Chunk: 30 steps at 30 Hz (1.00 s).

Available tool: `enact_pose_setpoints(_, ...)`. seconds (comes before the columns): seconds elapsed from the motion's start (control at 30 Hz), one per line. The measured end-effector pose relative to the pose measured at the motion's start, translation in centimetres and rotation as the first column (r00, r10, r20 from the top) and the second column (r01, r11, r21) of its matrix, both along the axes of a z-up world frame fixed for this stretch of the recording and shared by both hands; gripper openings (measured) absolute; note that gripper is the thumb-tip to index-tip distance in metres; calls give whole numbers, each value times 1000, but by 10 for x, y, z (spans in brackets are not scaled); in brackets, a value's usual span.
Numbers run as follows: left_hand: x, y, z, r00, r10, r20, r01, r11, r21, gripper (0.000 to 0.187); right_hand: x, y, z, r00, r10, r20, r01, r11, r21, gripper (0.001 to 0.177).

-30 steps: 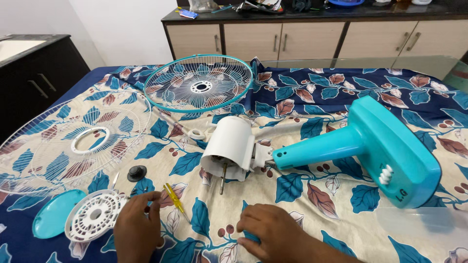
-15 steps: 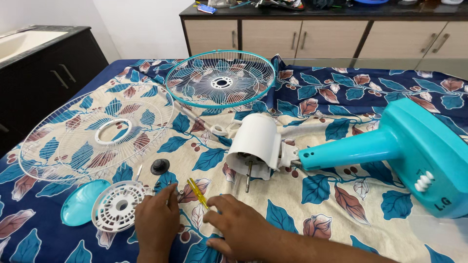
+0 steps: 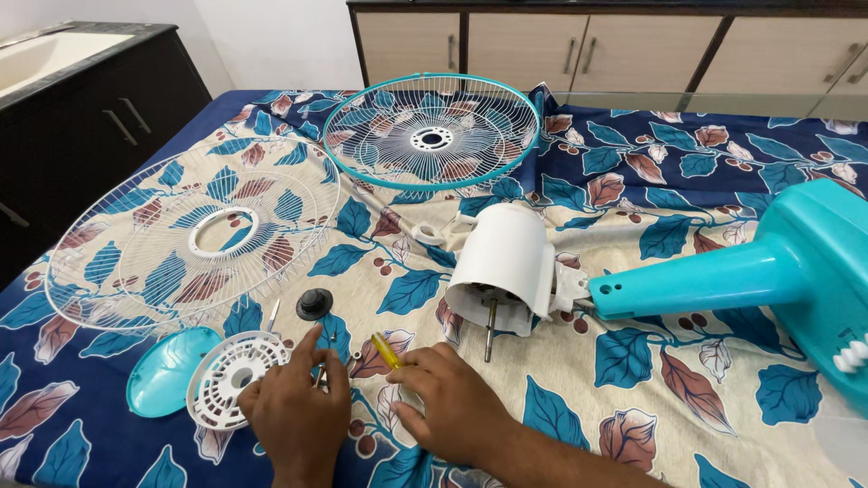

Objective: The person disassembles a teal and white LG table fan using a yellow screwdriver. They remove screws from the motor housing and the back panel, then detach the rear motor cover and the back casing, placing the removed parts on the table.

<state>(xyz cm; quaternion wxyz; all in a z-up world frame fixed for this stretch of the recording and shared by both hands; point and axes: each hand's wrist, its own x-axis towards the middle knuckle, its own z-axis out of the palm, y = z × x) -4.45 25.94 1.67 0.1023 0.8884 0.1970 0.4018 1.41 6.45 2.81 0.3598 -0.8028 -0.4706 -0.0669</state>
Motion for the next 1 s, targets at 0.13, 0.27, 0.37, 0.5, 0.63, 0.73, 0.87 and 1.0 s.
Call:
enact_pose_setpoints(0.13, 2, 2, -3, 992, 101, -76, -100, 995, 12, 30, -1, 2, 1, 992, -86, -97, 92, 994, 63, 12)
enact_pose_setpoints(0.27, 4, 4, -6, 985, 128, -112, -132, 991, -29, 30, -3, 1, 5, 990, -99, -102, 108, 990, 86, 14)
enact_pose_setpoints(0.37, 5, 5, -7, 988, 117, -98, -122, 992, -42, 32, -5, 0, 11, 983, -68, -169, 90, 988, 122, 25)
enact_pose_setpoints(0.5, 6, 7, -9, 980, 132, -151, -137, 990, -22, 35, -8, -5, 20, 990, -44, -132, 69, 980, 188, 32)
enact_pose_setpoints(0.63, 7, 10, -16, 987, 117, -114, -120, 993, -14, 34, -10, -18, 28, 984, -136, -112, 155, 970, 190, 25)
enact_pose_setpoints(0.73, 5, 12, -23, 993, 110, -49, -109, 994, 24, 30, -7, -40, 30, 978, -196, -77, 207, 958, 199, 29)
enact_pose_setpoints(0.87, 6, 16, -24, 999, 40, 17, -39, 999, -18, 30, 7, -77, 21, 783, -318, -534, 506, 826, 249, 30)
enact_pose_setpoints(1.0, 6, 12, -17, 999, 32, 2, -32, 999, 40, 34, 34, -118, -3, 626, -157, -764, 741, 425, 520, 25)
